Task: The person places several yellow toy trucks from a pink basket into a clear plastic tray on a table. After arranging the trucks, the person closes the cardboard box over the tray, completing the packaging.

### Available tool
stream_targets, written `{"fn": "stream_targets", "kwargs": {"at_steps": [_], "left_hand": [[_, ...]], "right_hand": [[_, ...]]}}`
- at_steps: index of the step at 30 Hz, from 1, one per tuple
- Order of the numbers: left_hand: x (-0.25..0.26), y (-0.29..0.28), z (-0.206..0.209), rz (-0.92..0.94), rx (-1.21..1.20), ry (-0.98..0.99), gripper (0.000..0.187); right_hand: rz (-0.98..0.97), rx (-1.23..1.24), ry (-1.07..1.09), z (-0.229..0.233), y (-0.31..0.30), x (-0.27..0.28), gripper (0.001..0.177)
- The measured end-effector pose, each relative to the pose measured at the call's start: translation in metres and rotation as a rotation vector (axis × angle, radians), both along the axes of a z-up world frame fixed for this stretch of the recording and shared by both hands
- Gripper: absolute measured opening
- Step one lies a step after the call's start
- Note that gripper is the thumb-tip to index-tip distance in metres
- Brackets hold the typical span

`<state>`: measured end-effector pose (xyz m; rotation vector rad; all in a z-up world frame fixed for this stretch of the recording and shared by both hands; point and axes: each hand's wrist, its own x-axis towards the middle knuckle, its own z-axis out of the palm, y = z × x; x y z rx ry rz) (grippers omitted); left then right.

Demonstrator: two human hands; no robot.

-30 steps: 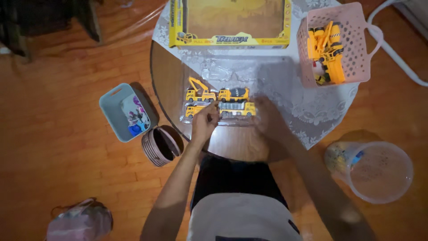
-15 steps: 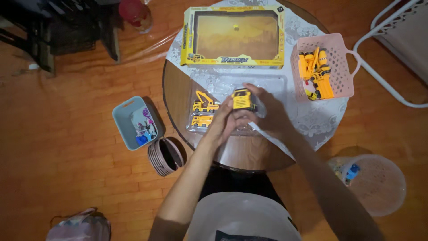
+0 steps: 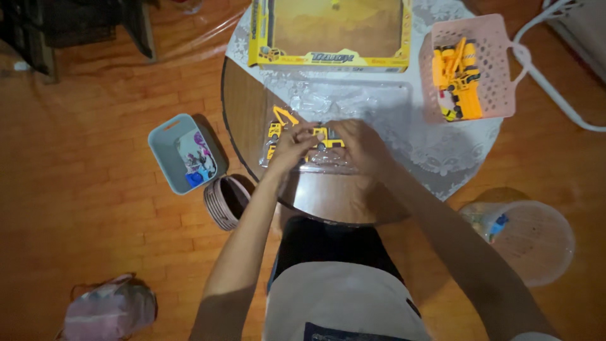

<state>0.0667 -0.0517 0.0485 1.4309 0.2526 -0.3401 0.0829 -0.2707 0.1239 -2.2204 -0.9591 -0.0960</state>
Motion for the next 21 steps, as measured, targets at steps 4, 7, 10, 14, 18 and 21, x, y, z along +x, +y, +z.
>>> {"fn": "stream_targets", "kwargs": {"at_steps": [4,7,10,14,18,21], "left_hand": [[-0.010,0.010,-0.080,0.051,-0.039,0.072,0.044],[-0.018,0.002,-0.120,0.077,0.036,0.072,0.042],[-0.026,-0.001,-0.116,0.097,0.319,-0.041,0.041],[-0.038,-0.010,-0.072,0.098,0.687,-0.075,0.032],[-0.044,-0.011,-0.060,0.265,0.684,-0.157,0.024],[-0.052,-0.006,-0.067,0.259,0.731,-0.212,0.024]], "right_hand": [[0.030,-0.036,0.247,-0.041,0.001,-0.015,0.056],[-0.012,-0.110,0.285,-0.077,-0.002,-0.018,0.054],[-0.144,0.066,0.591,-0.110,0.002,-0.029,0.047],[-0.032,-0.099,0.037,-0.141,0.002,-0.021,0.049],[0.005,-0.104,0.079,-0.151,-0.001,-0.019,0.052],[0.016,-0.122,0.098,-0.153,-0.002,-0.018,0.053]]}}
